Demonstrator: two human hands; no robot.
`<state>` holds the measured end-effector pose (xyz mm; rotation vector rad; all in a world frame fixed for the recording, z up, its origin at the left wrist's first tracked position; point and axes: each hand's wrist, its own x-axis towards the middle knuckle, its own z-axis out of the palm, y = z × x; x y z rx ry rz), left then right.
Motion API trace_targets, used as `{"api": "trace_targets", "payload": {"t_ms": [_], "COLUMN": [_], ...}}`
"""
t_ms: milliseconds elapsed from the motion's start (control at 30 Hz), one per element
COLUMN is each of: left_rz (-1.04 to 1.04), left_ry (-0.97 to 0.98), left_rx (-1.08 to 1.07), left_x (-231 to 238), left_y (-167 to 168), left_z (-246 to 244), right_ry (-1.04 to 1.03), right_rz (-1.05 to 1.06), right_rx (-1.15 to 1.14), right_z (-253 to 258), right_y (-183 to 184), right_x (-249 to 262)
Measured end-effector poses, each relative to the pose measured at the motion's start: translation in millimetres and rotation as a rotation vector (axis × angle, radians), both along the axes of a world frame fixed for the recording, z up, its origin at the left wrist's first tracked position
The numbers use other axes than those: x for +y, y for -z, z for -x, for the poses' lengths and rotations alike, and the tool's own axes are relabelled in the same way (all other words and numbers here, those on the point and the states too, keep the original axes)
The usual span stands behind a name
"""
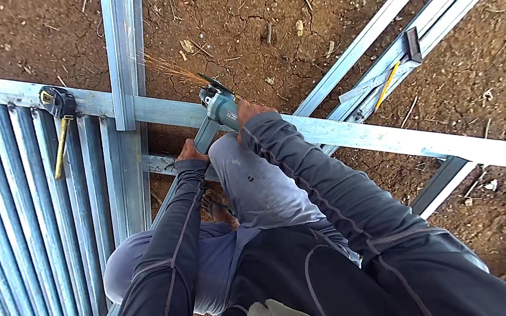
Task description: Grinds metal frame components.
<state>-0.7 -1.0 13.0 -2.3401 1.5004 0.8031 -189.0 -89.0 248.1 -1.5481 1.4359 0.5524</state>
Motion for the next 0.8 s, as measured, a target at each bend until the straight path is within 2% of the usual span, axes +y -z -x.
{"api": "trace_targets", "payload": {"t_ms": [800], "left_rz": [0.003], "left_ry": [0.013], "left_rx": [-0.008], "left_x": [-0.2], "left_y": [2.8], "left_z": [-2.0], "right_ry": [-0.015], "right_rz": [0.001], "right_rx": [0.001], "right_z": [-0.8], "right_y": [2.0], "right_x": [-1.4]}}
